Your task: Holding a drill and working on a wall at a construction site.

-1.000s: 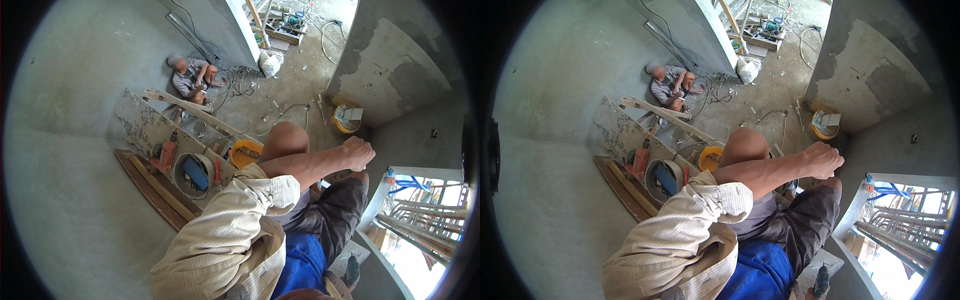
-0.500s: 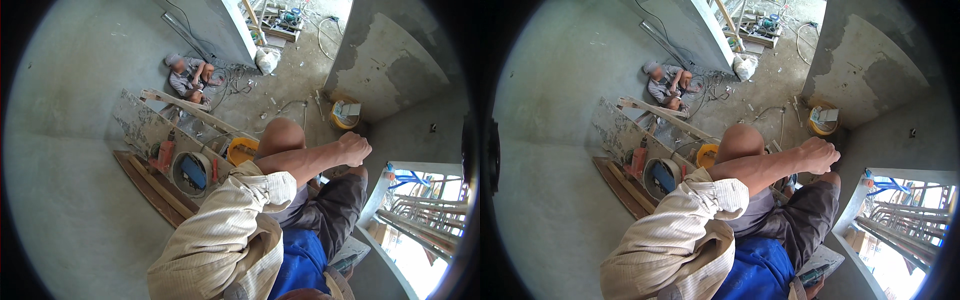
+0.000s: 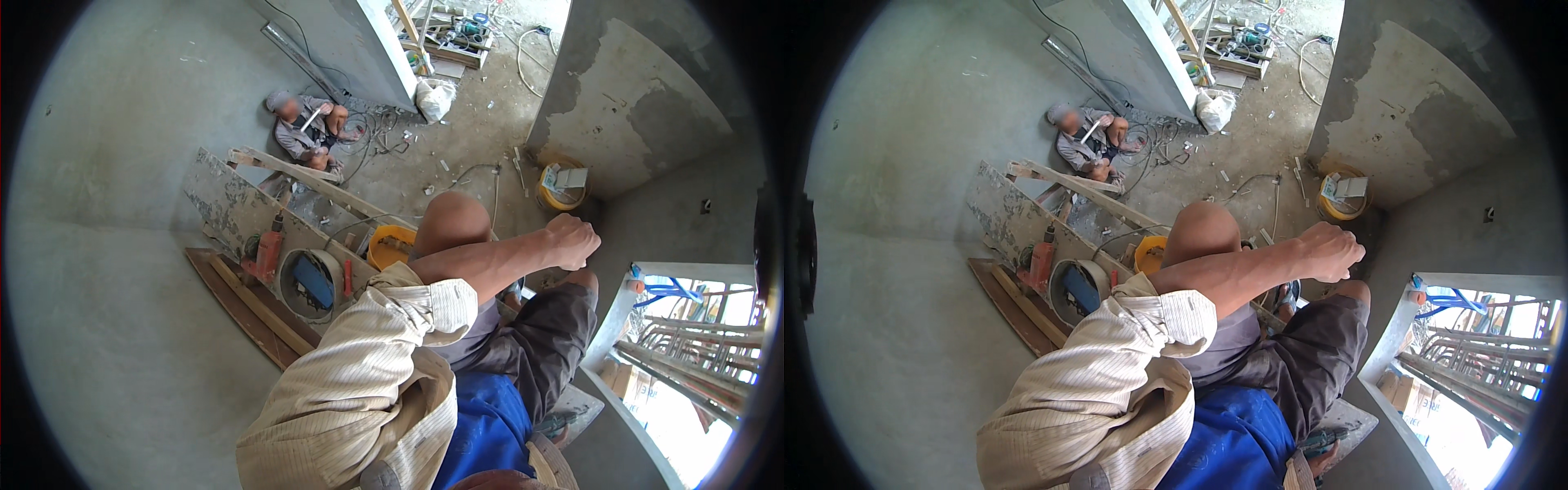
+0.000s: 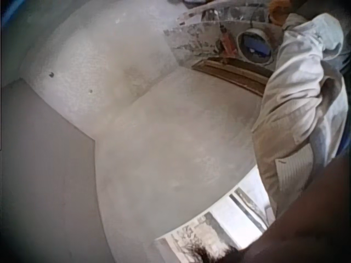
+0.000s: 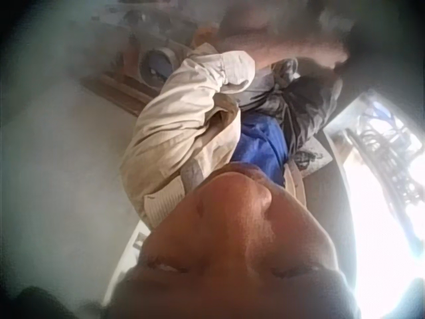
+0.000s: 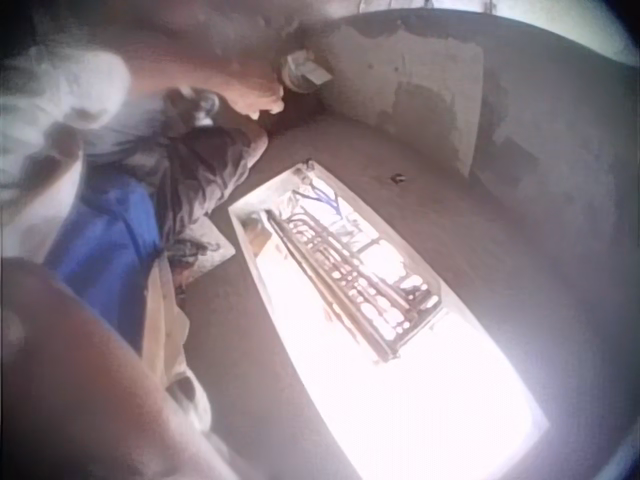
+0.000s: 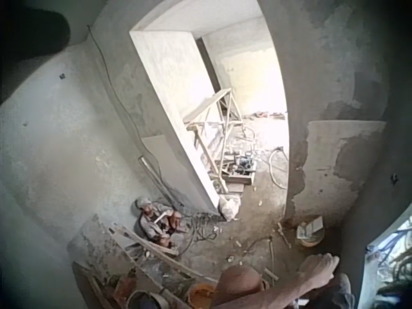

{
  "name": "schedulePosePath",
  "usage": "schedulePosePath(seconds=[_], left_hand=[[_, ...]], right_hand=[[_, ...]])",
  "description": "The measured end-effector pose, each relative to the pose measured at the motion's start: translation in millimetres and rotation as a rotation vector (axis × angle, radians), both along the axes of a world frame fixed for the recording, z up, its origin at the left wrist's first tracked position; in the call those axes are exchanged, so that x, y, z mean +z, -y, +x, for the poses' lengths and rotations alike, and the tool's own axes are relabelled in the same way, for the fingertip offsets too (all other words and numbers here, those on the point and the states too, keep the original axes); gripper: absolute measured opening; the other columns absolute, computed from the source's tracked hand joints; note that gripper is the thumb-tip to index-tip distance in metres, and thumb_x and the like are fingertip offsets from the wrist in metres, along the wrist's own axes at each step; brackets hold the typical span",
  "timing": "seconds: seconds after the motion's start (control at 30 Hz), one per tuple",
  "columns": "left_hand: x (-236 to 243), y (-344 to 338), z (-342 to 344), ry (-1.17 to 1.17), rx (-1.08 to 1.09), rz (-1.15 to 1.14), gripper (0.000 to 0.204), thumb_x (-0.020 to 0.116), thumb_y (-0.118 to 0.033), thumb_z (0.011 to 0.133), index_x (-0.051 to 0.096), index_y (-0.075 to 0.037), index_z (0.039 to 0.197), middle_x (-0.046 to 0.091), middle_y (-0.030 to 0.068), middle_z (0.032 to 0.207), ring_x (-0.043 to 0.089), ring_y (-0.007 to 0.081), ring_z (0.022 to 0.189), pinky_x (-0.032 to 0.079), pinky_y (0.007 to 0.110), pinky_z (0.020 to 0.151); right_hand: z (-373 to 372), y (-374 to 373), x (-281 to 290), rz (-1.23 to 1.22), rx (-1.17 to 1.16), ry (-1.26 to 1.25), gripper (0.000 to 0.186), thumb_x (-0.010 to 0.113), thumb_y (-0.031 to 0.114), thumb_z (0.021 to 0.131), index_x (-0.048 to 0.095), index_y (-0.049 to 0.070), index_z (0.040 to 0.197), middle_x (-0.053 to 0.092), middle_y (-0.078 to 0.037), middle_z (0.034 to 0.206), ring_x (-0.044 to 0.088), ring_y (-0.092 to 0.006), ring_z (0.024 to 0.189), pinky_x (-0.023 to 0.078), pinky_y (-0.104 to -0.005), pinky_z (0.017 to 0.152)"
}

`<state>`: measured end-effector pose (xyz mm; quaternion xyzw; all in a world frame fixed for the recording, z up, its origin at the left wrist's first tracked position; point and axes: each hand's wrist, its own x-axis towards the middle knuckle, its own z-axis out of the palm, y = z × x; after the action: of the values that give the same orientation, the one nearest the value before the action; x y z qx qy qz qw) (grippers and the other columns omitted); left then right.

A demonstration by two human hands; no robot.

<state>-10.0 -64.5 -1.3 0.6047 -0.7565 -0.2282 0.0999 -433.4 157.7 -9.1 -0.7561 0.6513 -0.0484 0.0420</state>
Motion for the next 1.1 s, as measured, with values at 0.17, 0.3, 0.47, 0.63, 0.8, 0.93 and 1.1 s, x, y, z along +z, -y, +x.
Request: schedulePosePath(seconds=[0.17, 0.3, 0.47, 0.63, 0.8, 0.93, 1.1], left_hand=[[4.7, -1.8, -1.7, -0.007, 0.005, -0.032, 0.033, 0.075, -0.029, 0.079, 0.068, -0.003, 0.098, 0.069, 0.0183, 0.096, 0.07, 0.0333, 0.089, 0.056, 0.044, 0.076], [3.6, -2.4, 0.8, -0.027, 0.019, -0.049, 0.034, 0.075, -0.029, 0.079, 0.067, -0.002, 0.097, 0.069, 0.0184, 0.094, 0.07, 0.0337, 0.087, 0.055, 0.044, 0.074], [3.0, -2.5, 3.2, -0.019, 0.03, -0.029, 0.033, 0.075, -0.029, 0.078, 0.067, -0.003, 0.096, 0.068, 0.0171, 0.092, 0.07, 0.0333, 0.086, 0.055, 0.043, 0.073], [2.7, -1.5, 4.3, -0.041, 0.025, -0.044, 0.033, 0.075, -0.029, 0.078, 0.067, -0.002, 0.096, 0.068, 0.017, 0.092, 0.07, 0.0331, 0.086, 0.055, 0.043, 0.073], [5.2, -5.1, 6.3, -0.042, 0.036, -0.056, 0.032, 0.075, -0.028, 0.079, 0.067, -0.002, 0.096, 0.069, 0.0177, 0.093, 0.07, 0.033, 0.086, 0.056, 0.043, 0.073], [3.6, -2.7, 4.7, -0.046, 0.028, -0.036, 0.031, 0.074, -0.027, 0.079, 0.067, -0.002, 0.097, 0.069, 0.0182, 0.093, 0.07, 0.0331, 0.086, 0.056, 0.043, 0.073], [7.4, -1.0, 2.9, -0.04, 0.034, -0.046, 0.032, 0.074, -0.027, 0.079, 0.067, -0.002, 0.097, 0.069, 0.0182, 0.093, 0.07, 0.033, 0.085, 0.056, 0.043, 0.072]], right_hand=[[-2.5, 2.9, -31.1, -0.103, -0.02, -0.022, 0.05, 0.066, 0.007, 0.077, 0.056, 0.014, 0.125, 0.062, -0.015, 0.106, 0.06, -0.0333, 0.102, 0.043, -0.0454, 0.095], [-7.9, 7.4, -52.8, -0.167, -0.032, -0.04, 0.046, 0.067, 0.009, 0.077, 0.057, 0.012, 0.123, 0.063, -0.013, 0.106, 0.06, -0.0317, 0.103, 0.042, -0.0449, 0.097], [-14.9, 21.3, -81.6, -0.201, -0.022, -0.035, 0.043, 0.068, 0.011, 0.078, 0.058, 0.009, 0.12, 0.064, -0.011, 0.106, 0.06, -0.0297, 0.104, 0.041, -0.0443, 0.099], [-31.7, 39.9, -113.3, 0.03, 0.015, -0.011, 0.024, 0.064, 0.018, 0.08, 0.065, 0.009, 0.103, 0.064, -0.013, 0.103, 0.058, -0.0346, 0.104, 0.038, -0.0491, 0.094], [-34.9, 41.7, -127.9, 0.07, -0.046, 0.033, 0.01, 0.062, 0.016, 0.081, 0.066, 0.007, 0.081, 0.065, -0.014, 0.093, 0.06, -0.0345, 0.095, 0.04, -0.0459, 0.082], [-39.8, 44.8, -127.6, 0.255, -0.096, 0.065, 0.007, 0.06, 0.014, 0.084, 0.062, 0.006, 0.084, 0.061, -0.011, 0.089, 0.058, -0.0339, 0.091, 0.036, -0.0482, 0.085], [-57.4, 48.2, -134.4, 0.288, -0.092, 0.102, 0.008, 0.059, 0.013, 0.083, 0.06, 0.005, 0.081, 0.061, -0.011, 0.085, 0.058, -0.0344, 0.087, 0.036, -0.0478, 0.084]])
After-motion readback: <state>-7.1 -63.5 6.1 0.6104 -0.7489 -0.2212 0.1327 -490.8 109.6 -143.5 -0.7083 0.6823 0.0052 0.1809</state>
